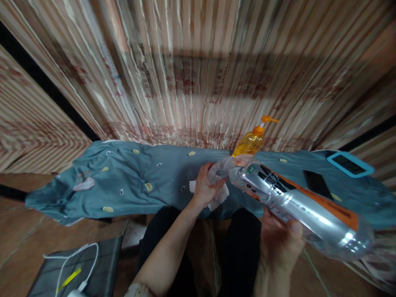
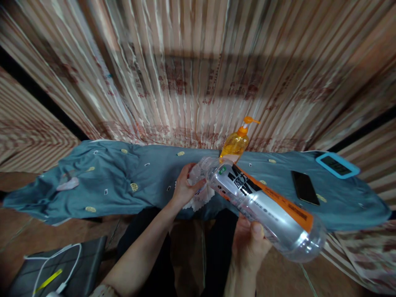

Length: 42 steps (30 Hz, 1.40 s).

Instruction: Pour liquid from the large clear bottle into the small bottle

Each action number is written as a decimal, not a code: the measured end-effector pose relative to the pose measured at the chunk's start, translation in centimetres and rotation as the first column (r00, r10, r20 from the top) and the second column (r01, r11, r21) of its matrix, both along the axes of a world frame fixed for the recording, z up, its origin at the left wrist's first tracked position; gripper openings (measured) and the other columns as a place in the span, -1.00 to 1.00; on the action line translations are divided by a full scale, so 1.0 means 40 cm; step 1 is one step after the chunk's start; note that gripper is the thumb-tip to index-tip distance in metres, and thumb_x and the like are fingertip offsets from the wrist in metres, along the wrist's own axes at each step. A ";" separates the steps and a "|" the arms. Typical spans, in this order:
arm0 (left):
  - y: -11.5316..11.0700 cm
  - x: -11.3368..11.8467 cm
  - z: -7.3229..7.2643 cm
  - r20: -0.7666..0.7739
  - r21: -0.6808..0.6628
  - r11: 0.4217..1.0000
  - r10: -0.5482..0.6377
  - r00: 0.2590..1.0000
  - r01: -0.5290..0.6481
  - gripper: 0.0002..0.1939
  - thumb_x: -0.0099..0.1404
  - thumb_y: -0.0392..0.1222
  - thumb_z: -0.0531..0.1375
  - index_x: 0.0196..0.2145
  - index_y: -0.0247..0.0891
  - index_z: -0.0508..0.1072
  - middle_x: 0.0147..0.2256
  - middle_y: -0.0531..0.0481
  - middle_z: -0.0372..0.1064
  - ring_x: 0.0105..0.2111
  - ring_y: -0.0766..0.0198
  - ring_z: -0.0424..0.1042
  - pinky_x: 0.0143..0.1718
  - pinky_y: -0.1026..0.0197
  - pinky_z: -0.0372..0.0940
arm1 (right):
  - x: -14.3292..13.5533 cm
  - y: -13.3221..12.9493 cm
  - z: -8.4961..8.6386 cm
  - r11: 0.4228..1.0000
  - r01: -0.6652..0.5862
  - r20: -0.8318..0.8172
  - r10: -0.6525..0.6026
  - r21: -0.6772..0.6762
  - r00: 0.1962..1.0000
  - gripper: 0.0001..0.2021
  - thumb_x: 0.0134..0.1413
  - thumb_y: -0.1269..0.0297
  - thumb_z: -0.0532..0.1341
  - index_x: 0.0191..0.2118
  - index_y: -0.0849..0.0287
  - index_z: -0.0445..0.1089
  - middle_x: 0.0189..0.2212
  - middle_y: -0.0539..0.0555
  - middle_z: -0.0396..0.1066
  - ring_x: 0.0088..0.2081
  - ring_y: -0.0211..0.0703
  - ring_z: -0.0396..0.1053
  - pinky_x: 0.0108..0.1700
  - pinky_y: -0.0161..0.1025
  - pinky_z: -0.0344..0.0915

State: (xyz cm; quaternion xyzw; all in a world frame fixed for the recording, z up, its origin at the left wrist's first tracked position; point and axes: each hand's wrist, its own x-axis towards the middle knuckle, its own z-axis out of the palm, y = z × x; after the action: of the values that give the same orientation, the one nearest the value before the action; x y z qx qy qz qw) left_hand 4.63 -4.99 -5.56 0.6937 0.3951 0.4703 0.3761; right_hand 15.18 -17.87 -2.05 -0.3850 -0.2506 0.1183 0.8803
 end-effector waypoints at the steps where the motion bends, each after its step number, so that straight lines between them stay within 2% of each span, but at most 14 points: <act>1: 0.001 0.000 -0.001 -0.003 0.005 1.000 -0.002 1.000 0.002 -0.49 0.07 -0.14 0.32 -0.04 -0.24 0.28 -0.06 -0.10 0.34 -0.05 0.12 0.35 -0.04 0.04 0.26 | -0.001 0.001 0.002 1.000 0.004 -0.002 -0.004 -0.006 1.000 -0.50 -0.17 0.22 0.27 0.00 0.10 0.30 0.07 0.05 0.26 0.14 0.00 0.19 0.14 0.21 0.16; 8: 0.004 0.006 -0.007 -0.016 0.029 0.999 0.026 1.000 -0.026 -0.53 0.06 -0.19 0.31 -0.07 -0.20 0.29 -0.12 -0.06 0.34 -0.09 0.14 0.37 -0.06 0.06 0.29 | -0.011 0.000 0.022 0.998 0.021 -0.028 -0.023 -0.063 0.999 -0.40 -0.26 0.11 0.33 0.02 0.07 0.30 0.10 0.05 0.24 0.15 0.04 0.19 0.16 0.20 0.14; 15: 0.007 0.001 -0.008 -0.013 0.062 0.998 0.021 1.000 -0.020 -0.54 0.06 -0.18 0.32 -0.09 -0.20 0.31 -0.14 -0.06 0.37 -0.12 0.14 0.39 -0.09 0.08 0.30 | -0.016 -0.005 0.031 0.999 0.007 0.012 -0.007 -0.032 1.000 -0.39 -0.20 0.18 0.31 0.08 0.01 0.23 0.10 0.02 0.25 0.16 0.00 0.19 0.16 0.18 0.16; 19: 0.012 -0.001 -0.010 -0.025 0.075 0.997 0.012 1.000 -0.010 -0.54 0.05 -0.16 0.32 -0.09 -0.24 0.31 -0.14 -0.08 0.37 -0.12 0.14 0.39 -0.09 0.09 0.30 | -0.011 -0.008 0.024 1.000 0.030 0.004 -0.030 0.001 1.000 -0.38 -0.23 0.24 0.32 0.06 -0.04 0.22 0.09 0.00 0.26 0.16 0.00 0.20 0.12 0.20 0.21; 27: 0.017 0.001 -0.013 -0.021 0.113 0.994 0.013 1.000 -0.011 -0.54 0.05 -0.13 0.32 -0.10 -0.22 0.31 -0.15 -0.05 0.37 -0.13 0.15 0.39 -0.11 0.10 0.31 | 0.004 -0.009 -0.006 1.000 0.019 -0.026 -0.019 0.000 0.999 -0.43 -0.17 0.20 0.29 0.07 0.03 0.26 0.09 0.05 0.27 0.12 -0.03 0.25 0.15 0.17 0.17; 37: 0.008 0.013 -0.017 -0.024 0.092 0.996 0.017 1.000 -0.015 -0.53 0.04 -0.19 0.33 -0.09 -0.21 0.30 -0.14 -0.05 0.37 -0.12 0.15 0.39 -0.09 0.09 0.30 | 0.009 -0.017 -0.003 0.999 0.022 -0.044 -0.024 -0.035 0.999 -0.42 -0.21 0.15 0.30 0.04 0.00 0.28 0.12 0.01 0.24 0.14 -0.01 0.22 0.17 0.21 0.13; 42: 0.003 0.020 -0.021 -0.010 0.093 0.995 0.019 1.000 -0.018 -0.47 0.03 -0.20 0.33 -0.05 -0.20 0.27 -0.09 -0.07 0.36 -0.07 0.13 0.37 -0.06 0.06 0.30 | 0.015 -0.026 -0.001 0.998 0.026 -0.069 -0.030 -0.063 0.997 -0.34 -0.28 0.09 0.33 0.06 0.01 0.27 0.12 0.03 0.24 0.14 -0.01 0.22 0.20 0.17 0.09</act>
State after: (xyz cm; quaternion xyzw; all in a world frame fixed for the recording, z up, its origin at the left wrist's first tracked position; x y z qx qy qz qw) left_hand 5.41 -4.89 -6.41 0.7094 0.3813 0.4878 0.3369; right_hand 15.80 -18.89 -2.09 -0.4113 -0.2103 0.1270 0.8778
